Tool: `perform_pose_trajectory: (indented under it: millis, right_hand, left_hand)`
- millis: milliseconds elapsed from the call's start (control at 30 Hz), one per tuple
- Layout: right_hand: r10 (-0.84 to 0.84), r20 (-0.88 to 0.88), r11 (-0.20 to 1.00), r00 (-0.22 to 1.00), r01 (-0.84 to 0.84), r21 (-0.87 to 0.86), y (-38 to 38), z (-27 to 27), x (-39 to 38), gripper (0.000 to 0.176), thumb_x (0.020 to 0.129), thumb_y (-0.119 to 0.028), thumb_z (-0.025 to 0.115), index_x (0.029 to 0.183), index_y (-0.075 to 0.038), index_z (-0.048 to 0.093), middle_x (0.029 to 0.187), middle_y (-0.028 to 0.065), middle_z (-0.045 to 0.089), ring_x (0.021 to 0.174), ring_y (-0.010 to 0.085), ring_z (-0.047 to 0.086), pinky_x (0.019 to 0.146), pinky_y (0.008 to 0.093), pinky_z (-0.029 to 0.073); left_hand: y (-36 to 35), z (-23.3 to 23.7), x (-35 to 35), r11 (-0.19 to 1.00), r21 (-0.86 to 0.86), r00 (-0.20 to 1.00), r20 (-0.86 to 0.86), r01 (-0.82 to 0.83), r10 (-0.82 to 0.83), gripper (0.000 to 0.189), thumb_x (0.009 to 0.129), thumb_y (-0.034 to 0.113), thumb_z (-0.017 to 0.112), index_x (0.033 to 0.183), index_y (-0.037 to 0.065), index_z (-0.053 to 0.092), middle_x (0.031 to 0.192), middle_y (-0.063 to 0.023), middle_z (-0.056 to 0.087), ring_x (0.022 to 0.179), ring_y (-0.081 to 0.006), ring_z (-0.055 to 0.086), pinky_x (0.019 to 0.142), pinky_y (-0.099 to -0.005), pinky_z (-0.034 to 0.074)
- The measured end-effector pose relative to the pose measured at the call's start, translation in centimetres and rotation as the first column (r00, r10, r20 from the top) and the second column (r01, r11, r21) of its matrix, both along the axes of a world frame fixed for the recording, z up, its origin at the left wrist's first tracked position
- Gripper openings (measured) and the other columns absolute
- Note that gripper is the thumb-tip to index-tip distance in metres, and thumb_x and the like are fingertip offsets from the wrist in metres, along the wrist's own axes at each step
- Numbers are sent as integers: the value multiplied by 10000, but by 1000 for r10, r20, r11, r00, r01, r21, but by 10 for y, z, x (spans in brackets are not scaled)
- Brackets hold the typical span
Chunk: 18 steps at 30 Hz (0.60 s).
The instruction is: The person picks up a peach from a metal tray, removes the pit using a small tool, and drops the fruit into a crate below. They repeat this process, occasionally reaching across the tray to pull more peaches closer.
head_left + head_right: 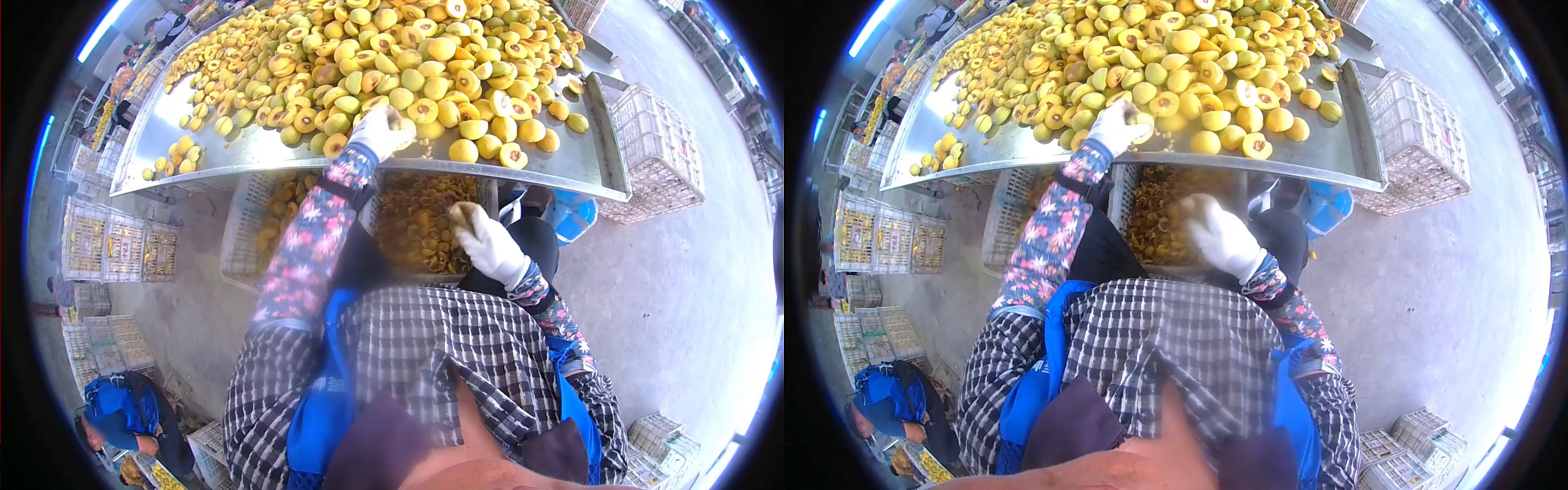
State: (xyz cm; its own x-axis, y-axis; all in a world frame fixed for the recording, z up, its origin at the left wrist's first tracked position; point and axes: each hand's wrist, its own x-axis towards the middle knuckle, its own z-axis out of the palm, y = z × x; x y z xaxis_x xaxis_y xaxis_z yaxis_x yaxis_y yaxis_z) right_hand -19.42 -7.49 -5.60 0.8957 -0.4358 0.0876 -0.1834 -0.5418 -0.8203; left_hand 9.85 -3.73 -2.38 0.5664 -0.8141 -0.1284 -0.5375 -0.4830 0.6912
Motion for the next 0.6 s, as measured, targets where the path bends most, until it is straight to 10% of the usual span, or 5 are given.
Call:
perform_pose_trajectory:
  millis: [67, 133, 367, 467, 600]
  right_hand:
    - [-12, 111, 998, 994, 6, 59, -3, 4, 9, 370, 964, -137, 529, 1296, 6, 447, 972, 84, 606, 823, 198, 597, 740, 300, 496]
    - [-59, 170, 996, 984, 46, 79, -2, 15, 21, 341, 979, -131, 515, 1283, 12, 456, 922, 55, 590, 776, 148, 579, 707, 275, 486]
    - [-145, 294, 918, 945, 239, -316, 9, 58, 49, 287, 933, -170, 588, 1158, -10, 510, 860, 184, 651, 759, 334, 664, 663, 383, 527]
    - [-159, 265, 906, 951, 247, -343, 10, 56, 48, 297, 921, -186, 602, 1138, 1, 522, 789, 197, 649, 712, 364, 662, 619, 407, 522]
    - [-151, 252, 862, 956, 252, -439, 15, 54, 46, 303, 908, -189, 615, 1124, 5, 530, 701, 182, 638, 630, 361, 653, 567, 415, 512]
  left_hand:
    - [7, -14, -6, 875, -450, 870, -487, -180, -72, 427, 860, 223, 686, 1200, -3, 561, 1129, -151, 634, 1019, -284, 641, 857, -375, 536]
    - [23, -12, -29, 751, -502, 276, -864, -429, -420, 450, 862, 246, 696, 1205, -4, 545, 1129, -176, 622, 1022, -326, 637, 890, -409, 530]
    - [33, 21, -87, 632, -482, 14, -802, -607, -597, 515, 981, 448, 521, 1228, -4, 509, 1153, -191, 615, 1037, -364, 626, 948, -475, 504]
    - [33, 21, -91, 639, -500, 82, -820, -584, -567, 529, 955, 417, 588, 1273, 13, 465, 1142, -180, 601, 1082, -323, 607, 950, -430, 504]
    - [30, -11, -88, 600, -736, 765, -569, -313, -300, 455, 975, 328, 575, 1267, 4, 445, 1138, -157, 611, 1049, -276, 630, 921, -392, 527]
